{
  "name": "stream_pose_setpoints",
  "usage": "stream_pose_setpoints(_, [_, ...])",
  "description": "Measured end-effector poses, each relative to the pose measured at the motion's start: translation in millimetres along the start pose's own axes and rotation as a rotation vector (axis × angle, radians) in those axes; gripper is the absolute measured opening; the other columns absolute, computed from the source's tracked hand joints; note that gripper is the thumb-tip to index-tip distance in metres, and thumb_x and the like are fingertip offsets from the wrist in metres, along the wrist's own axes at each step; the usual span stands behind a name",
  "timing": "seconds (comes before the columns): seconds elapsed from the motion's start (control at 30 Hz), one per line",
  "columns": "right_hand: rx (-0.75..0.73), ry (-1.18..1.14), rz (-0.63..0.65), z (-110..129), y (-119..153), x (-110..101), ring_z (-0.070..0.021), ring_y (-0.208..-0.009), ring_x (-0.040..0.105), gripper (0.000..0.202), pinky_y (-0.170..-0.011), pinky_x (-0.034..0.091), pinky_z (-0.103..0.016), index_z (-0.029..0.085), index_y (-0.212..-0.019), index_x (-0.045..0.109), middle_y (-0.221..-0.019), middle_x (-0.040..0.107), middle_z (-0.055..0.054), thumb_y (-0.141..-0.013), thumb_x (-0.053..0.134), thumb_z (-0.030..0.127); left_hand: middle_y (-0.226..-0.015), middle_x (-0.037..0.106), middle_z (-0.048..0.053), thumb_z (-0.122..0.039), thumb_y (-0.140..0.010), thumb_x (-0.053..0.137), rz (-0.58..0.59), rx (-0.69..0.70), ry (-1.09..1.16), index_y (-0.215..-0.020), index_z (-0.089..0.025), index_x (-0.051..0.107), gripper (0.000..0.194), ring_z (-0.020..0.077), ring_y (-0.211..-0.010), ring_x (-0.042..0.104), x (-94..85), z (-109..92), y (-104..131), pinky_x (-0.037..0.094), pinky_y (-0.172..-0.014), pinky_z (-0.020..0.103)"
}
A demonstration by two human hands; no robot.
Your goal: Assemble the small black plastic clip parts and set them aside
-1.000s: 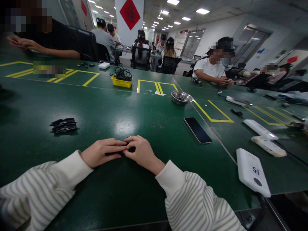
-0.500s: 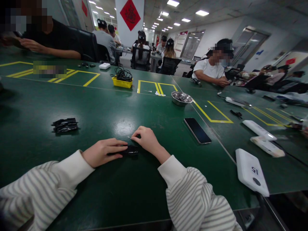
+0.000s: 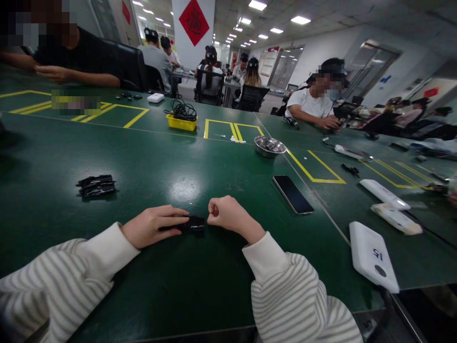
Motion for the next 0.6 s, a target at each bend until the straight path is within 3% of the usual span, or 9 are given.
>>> stream_pose_setpoints(0.13, [-0.092, -0.228, -0.085, 11.2, 1.6, 4.6, -0.0076, -0.060, 0.052, 0.007, -0.052, 0.039, -0.018, 0.015, -0.073, 0.059, -0.071, 0.059, 0.000, -0.072, 0.054, 0.019, -0.105, 0.058, 0.009, -0.022, -0.079, 0.051, 0.008, -0.003, -0.013, -0.105, -0.015, 0.057, 0.027, 0.0177, -0.090, 0.056, -0.4, 0.0, -0.6, 0.048, -0.077, 0.030])
stream_pose_setpoints(0.27, [-0.184, -0.250, -0.126, 22.3, 1.6, 15.1, -0.0103, -0.077, 0.055, 0.009, -0.059, 0.041, -0.019, 0.017, -0.072, 0.064, -0.089, 0.061, -0.003, -0.072, 0.057, 0.022, -0.105, 0.059, 0.008, -0.022, -0.079, 0.051, 0.003, -0.008, -0.021, -0.105, -0.015, 0.057, 0.027, 0.0178, -0.092, 0.055, -0.2, 0.7, -1.1, 0.047, -0.078, 0.030])
stream_pose_setpoints(0.6, [-0.143, -0.179, -0.186, 27.2, 2.2, 27.4, -0.0126, -0.079, 0.055, 0.006, -0.071, 0.042, -0.025, 0.018, -0.068, 0.064, -0.083, 0.063, -0.002, -0.070, 0.058, 0.019, -0.105, 0.058, 0.008, -0.023, -0.079, 0.050, 0.008, -0.012, -0.014, -0.106, -0.017, 0.056, 0.027, 0.0179, -0.091, 0.055, -1.3, -0.8, -1.3, 0.047, -0.078, 0.031])
Point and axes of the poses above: each hand's wrist, its own y-axis away from the middle knuckle, its own x-axis out of the palm, z = x × y, the point moved 1 cm from there along -y, towards the middle knuckle
